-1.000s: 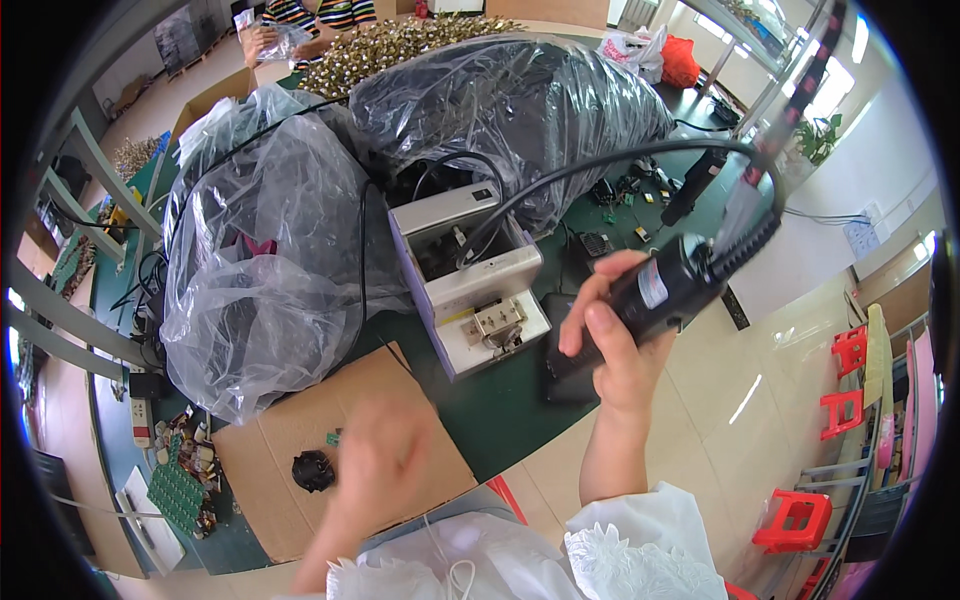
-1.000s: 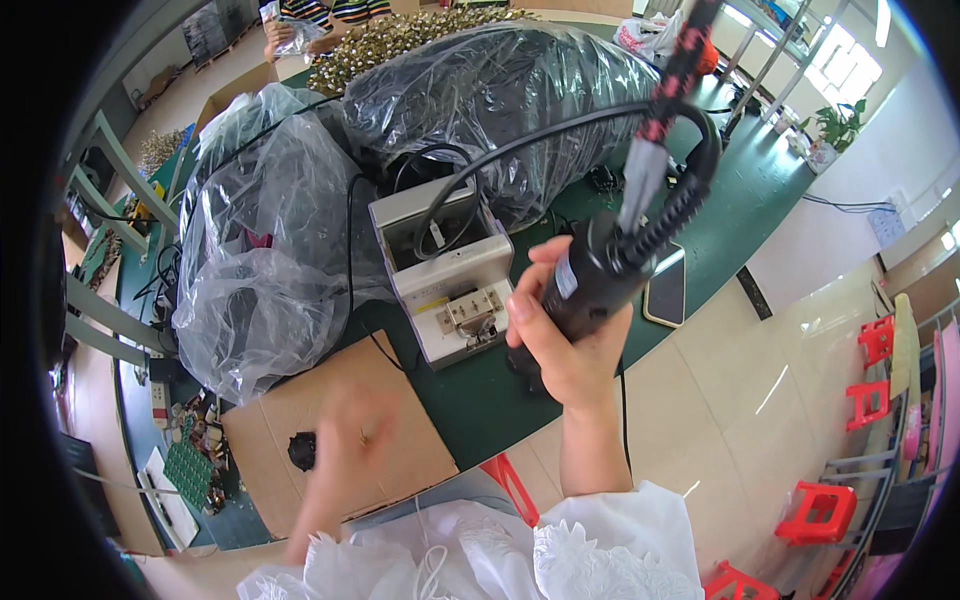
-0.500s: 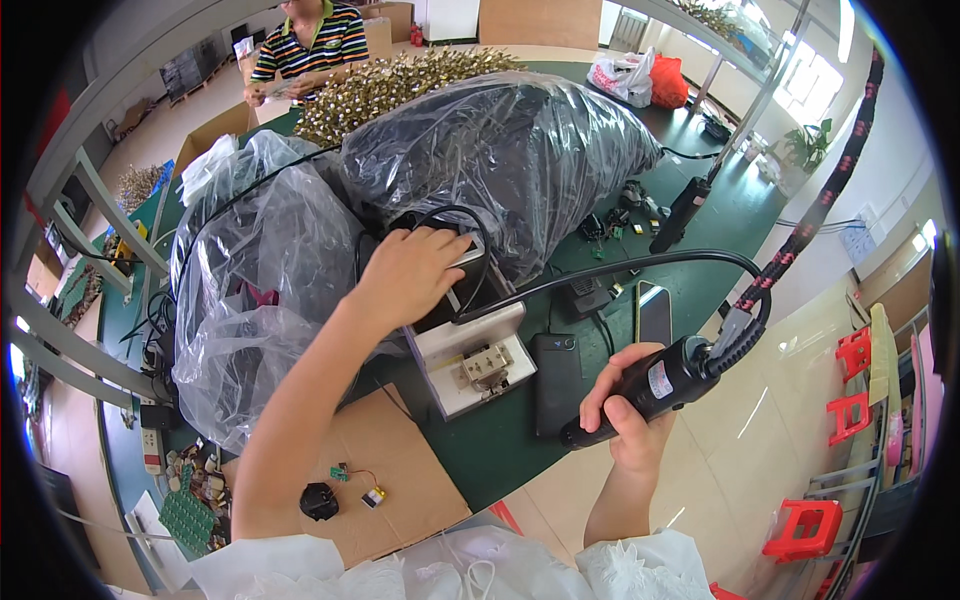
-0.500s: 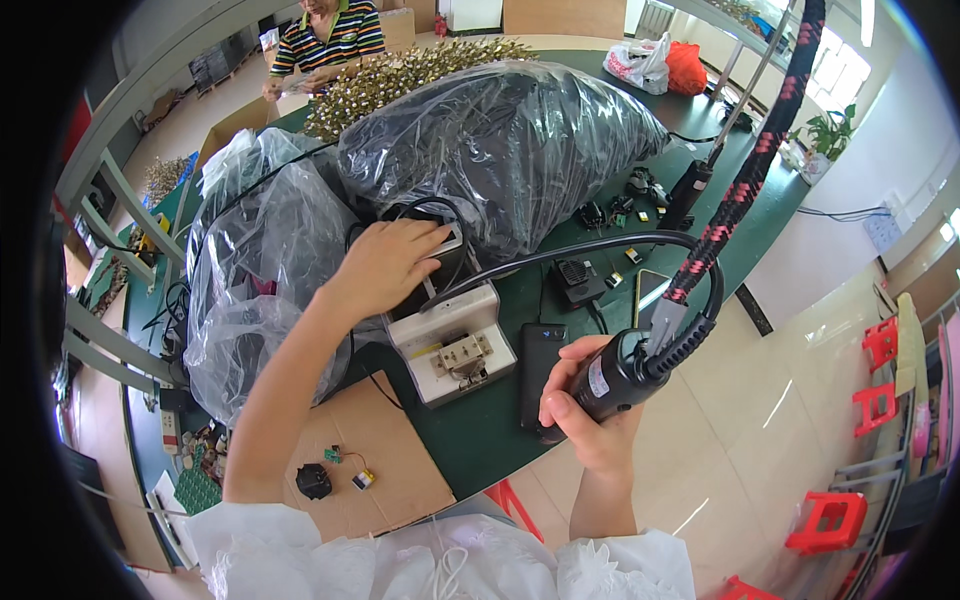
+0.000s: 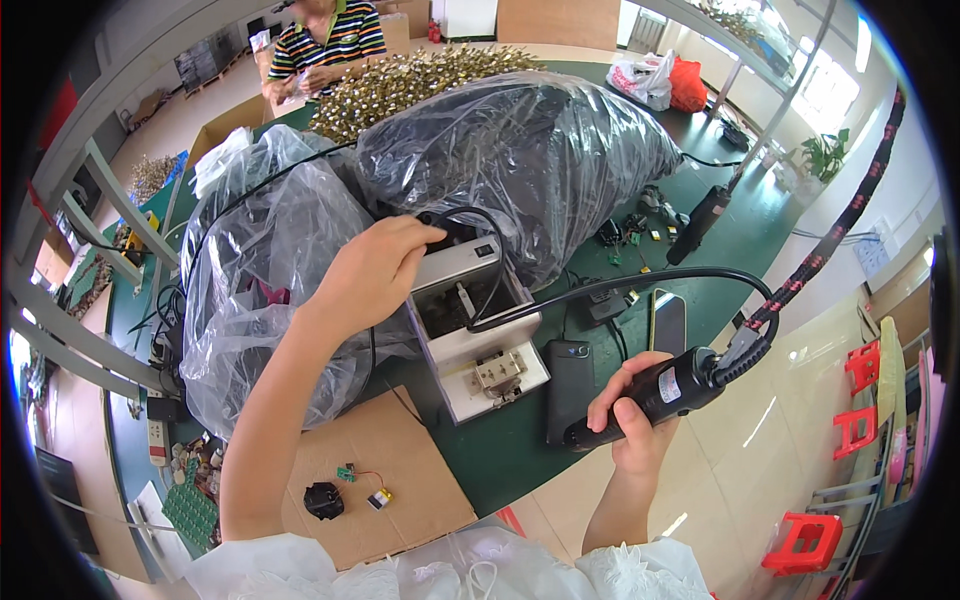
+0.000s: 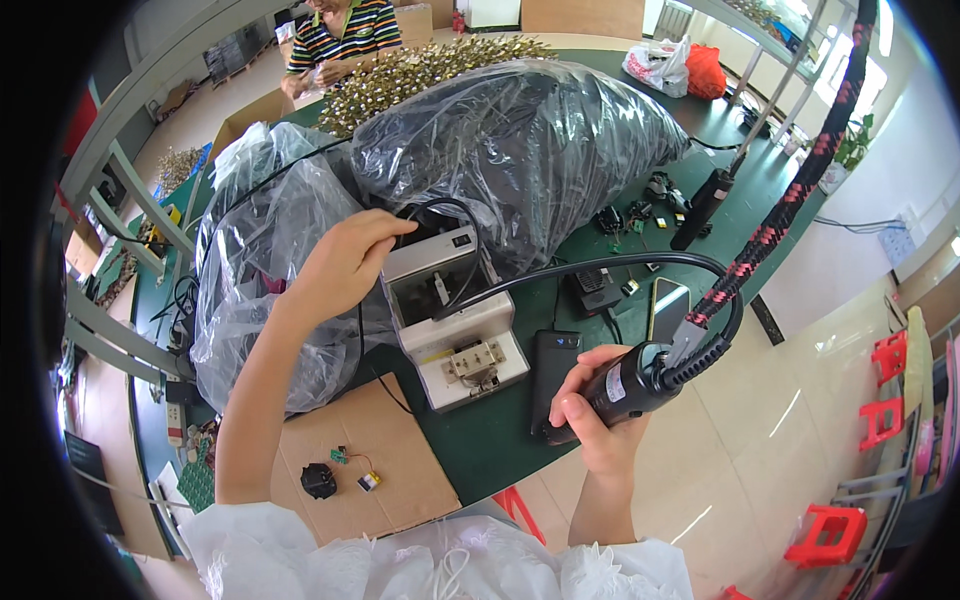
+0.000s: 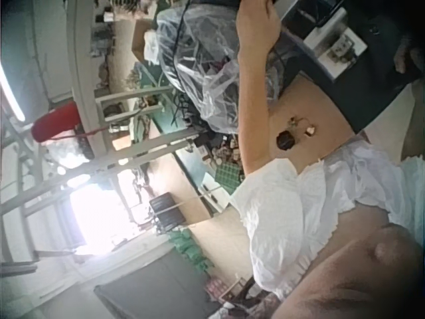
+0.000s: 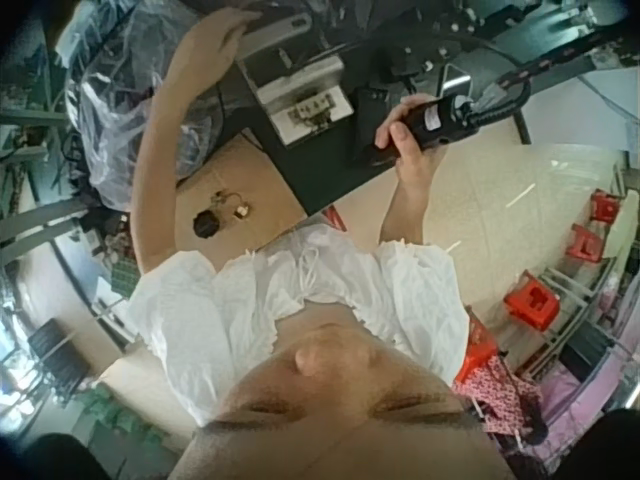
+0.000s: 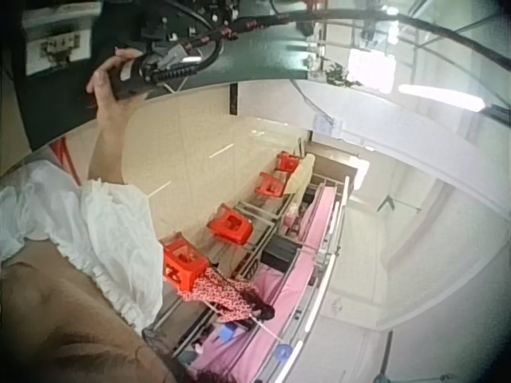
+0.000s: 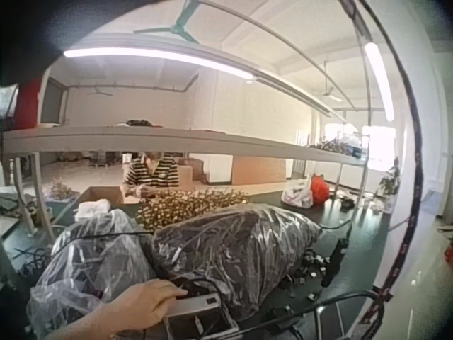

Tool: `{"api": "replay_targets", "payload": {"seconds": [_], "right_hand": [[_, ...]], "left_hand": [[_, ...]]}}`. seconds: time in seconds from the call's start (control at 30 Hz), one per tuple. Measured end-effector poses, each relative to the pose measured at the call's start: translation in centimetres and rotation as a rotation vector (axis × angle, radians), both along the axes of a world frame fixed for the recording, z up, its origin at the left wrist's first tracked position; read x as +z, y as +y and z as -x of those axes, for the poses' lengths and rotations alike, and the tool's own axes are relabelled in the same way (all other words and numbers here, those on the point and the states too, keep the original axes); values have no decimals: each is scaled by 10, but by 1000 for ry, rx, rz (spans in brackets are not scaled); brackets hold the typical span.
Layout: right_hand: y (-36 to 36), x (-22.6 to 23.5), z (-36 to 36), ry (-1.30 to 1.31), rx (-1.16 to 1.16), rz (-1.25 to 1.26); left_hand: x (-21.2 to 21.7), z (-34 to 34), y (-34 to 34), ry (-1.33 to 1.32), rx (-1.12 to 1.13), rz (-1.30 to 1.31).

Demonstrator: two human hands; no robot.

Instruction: Assemble small electronic components into a plastic housing using an electric screwdriver.

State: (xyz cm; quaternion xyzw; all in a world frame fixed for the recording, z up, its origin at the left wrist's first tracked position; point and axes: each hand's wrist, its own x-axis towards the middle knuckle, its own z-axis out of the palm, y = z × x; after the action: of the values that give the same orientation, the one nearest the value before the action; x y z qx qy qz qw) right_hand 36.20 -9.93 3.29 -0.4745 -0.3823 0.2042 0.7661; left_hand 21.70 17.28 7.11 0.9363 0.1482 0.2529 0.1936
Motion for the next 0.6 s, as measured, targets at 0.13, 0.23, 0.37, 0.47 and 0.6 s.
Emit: {"api": "replay_targets", "payload": {"seconds": [0.13, 0.23, 0.37, 0.47, 0.6], "right_hand": [[12, 0, 2, 19, 49, -15], [15, 1, 6, 36, 53, -10], [15, 1, 9, 137, 100, -53], [19, 2, 12, 112, 124, -33], [17, -3, 14, 132, 123, -11]], "left_hand": [[-14, 19, 2, 42, 65, -14], [-15, 21, 4, 5, 77, -12], [-12, -8, -7, -40, 26, -156], [-28, -28, -11, -19, -111, -249], [-56, -35, -9, 110, -103, -253]]}}
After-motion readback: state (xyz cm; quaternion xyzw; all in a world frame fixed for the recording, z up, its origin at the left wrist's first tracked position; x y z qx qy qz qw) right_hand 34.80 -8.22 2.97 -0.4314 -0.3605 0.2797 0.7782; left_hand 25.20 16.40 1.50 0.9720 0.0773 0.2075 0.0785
